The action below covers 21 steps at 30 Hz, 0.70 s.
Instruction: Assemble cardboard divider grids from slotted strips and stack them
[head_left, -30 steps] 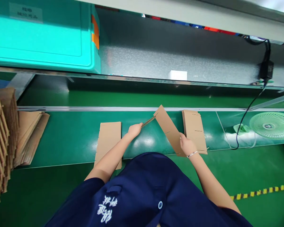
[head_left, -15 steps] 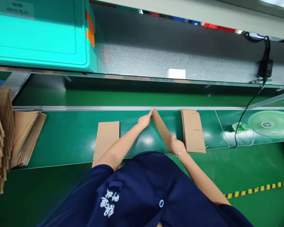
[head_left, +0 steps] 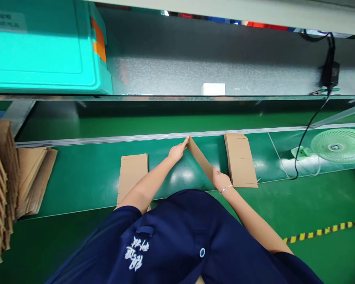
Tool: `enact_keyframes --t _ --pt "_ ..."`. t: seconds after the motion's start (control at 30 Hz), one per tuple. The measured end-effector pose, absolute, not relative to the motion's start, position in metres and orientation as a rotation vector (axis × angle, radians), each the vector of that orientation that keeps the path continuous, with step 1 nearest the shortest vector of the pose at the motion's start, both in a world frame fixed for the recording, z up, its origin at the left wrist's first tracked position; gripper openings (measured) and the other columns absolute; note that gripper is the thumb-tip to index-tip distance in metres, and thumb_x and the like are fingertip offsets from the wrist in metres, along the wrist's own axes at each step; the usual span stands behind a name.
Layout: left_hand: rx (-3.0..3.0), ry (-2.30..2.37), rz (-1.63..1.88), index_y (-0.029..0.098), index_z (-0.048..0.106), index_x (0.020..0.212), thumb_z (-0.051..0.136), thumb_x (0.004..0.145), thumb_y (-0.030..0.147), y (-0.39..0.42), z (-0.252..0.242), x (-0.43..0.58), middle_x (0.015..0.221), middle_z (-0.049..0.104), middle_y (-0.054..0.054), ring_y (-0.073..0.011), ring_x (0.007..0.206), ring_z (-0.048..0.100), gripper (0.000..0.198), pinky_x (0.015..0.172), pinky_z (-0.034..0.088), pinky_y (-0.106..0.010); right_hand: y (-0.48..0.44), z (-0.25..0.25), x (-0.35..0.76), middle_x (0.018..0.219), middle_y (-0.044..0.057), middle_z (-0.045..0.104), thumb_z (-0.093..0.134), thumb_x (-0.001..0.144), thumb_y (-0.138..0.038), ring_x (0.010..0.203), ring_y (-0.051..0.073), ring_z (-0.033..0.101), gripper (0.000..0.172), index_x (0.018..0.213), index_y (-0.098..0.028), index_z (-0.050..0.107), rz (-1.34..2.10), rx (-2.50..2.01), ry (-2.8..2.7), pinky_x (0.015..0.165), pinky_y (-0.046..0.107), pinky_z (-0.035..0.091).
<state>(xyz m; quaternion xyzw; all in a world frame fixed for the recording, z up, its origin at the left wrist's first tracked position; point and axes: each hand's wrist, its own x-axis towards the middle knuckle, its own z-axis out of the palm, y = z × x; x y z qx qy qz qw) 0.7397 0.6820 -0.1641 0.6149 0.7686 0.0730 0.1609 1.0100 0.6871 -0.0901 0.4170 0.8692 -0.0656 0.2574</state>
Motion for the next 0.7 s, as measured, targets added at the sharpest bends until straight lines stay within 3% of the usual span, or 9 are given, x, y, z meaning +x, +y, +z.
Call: enact_keyframes --t 0.37,0.53,0.63,0.7 --pt "1.750 2.261 0.113 0.032 -0.013 0.144 0.034 0.088 0.014 0.678 -0.157 0.742 0.109 0.059 -0.007 -0.0186 0.084 0.062 0.076 0.070 0.046 -0.027 0.688 -0.099 1.003 0.098 0.019 0.066 0.034 0.083 -0.003 0.086 0.022 0.066 0.052 0.134 -0.007 0.030 -0.282 1.081 2.348 0.070 0.030 0.050" --pt "1.749 2.235 0.018 0.037 0.000 0.144 0.033 0.086 0.012 0.677 -0.150 0.744 0.111 0.057 -0.005 -0.0168 0.085 0.062 0.072 0.069 0.047 -0.026 0.687 -0.107 0.998 0.096 0.017 0.067 0.034 0.089 -0.010 0.088 0.021 0.065 0.045 0.134 -0.006 0.034 -0.452 1.057 2.340 0.076 0.032 0.048" --pt "1.737 2.227 -0.031 0.036 0.013 0.144 0.032 0.087 0.013 0.680 -0.147 0.744 0.111 0.055 -0.006 -0.0178 0.090 0.061 0.065 0.072 0.047 -0.026 0.713 -0.110 1.016 0.115 0.016 0.061 0.030 0.096 -0.028 0.106 0.020 0.058 0.044 0.136 -0.012 0.035 -0.553 1.126 2.434 0.087 0.032 0.044" --pt "1.738 2.220 -0.039 0.036 0.015 0.144 0.030 0.087 0.013 0.683 -0.146 0.745 0.112 0.054 -0.008 -0.0191 0.092 0.061 0.062 0.074 0.047 -0.028 0.739 -0.113 1.037 0.132 0.019 0.048 0.031 0.095 -0.036 0.121 0.022 0.046 0.050 0.137 -0.010 0.034 -0.440 1.396 2.452 0.096 0.034 0.038"
